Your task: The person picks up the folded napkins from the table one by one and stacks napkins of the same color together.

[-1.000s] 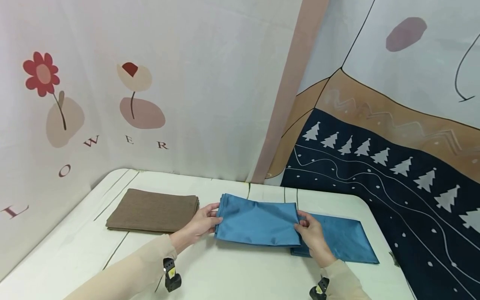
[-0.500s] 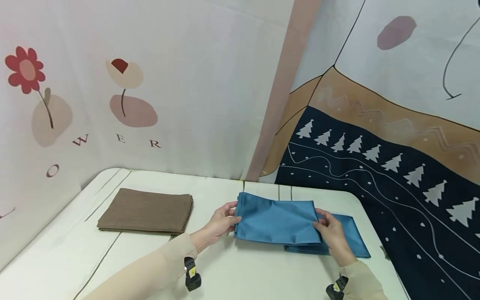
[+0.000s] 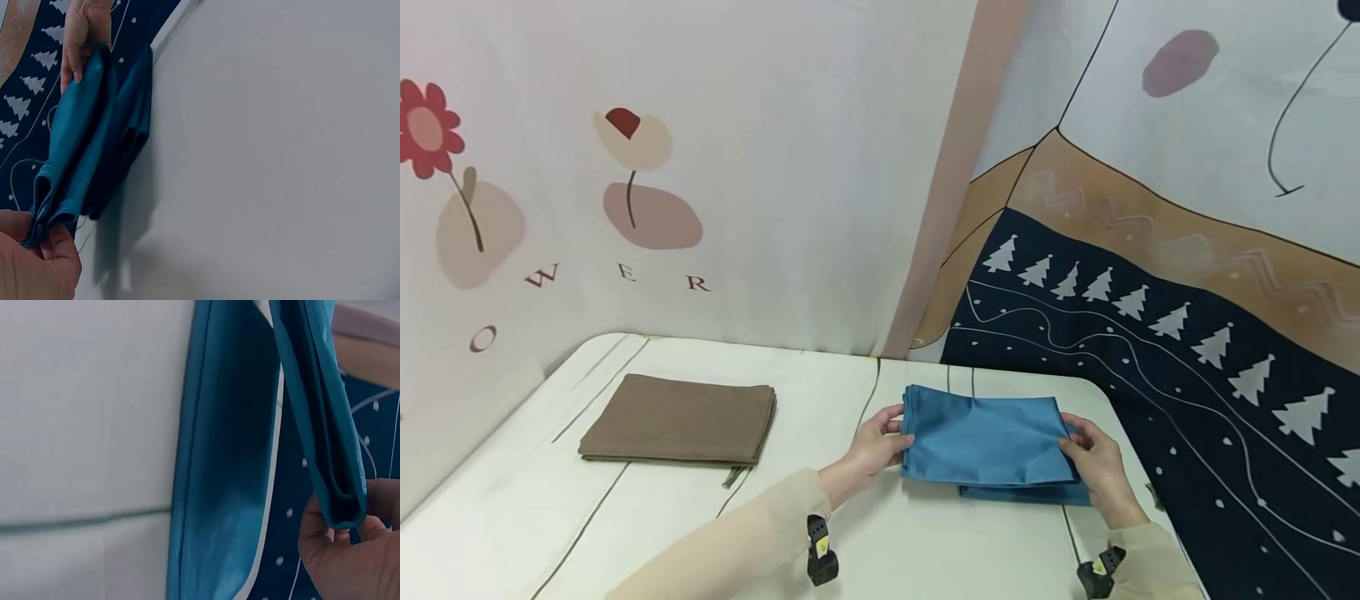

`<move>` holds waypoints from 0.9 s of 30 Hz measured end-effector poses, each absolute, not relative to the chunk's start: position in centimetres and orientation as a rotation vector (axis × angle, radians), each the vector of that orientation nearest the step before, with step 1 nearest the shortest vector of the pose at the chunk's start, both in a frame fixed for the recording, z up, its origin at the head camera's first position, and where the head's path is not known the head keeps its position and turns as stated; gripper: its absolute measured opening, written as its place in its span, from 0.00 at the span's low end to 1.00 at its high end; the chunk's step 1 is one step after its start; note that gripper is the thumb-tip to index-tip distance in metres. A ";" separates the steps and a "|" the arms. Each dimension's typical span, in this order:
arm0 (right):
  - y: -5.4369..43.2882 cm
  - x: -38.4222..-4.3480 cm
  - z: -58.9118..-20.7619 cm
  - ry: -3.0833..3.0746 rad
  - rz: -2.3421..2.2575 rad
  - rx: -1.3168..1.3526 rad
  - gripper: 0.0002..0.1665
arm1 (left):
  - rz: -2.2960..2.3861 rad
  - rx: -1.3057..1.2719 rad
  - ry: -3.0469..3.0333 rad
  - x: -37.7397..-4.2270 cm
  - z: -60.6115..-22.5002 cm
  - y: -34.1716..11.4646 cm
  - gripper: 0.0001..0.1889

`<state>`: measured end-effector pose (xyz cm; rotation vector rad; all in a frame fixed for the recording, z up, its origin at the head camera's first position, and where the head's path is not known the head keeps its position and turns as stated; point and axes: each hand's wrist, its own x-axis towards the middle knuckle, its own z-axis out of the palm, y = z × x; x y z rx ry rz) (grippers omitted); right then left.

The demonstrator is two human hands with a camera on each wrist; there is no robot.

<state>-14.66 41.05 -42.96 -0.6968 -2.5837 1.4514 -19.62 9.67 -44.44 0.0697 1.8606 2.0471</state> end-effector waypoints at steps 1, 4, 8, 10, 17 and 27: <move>41.8 -14.8 -43.5 -2.572 1.446 -0.693 0.28 | 2.052 0.071 1.858 -19.6 -44.5 10.0 0.28; 44.3 -15.0 -45.0 -2.573 1.401 -0.675 0.25 | 2.065 0.074 1.845 -19.4 -44.7 11.2 0.28; 46.2 -14.8 -46.0 -2.569 1.347 -0.676 0.24 | 2.070 0.079 1.833 -19.2 -45.0 12.6 0.28; 46.4 -14.7 -45.8 -2.555 1.326 -0.708 0.25 | 2.072 0.077 1.829 -19.1 -45.2 13.2 0.27; 46.8 -14.2 -44.4 -2.554 1.299 -0.803 0.25 | 2.085 0.055 1.853 -18.9 -45.5 15.3 0.27; 48.5 -13.9 -44.5 -2.530 1.324 -0.792 0.24 | 2.101 0.016 1.875 -18.4 -45.8 17.3 0.28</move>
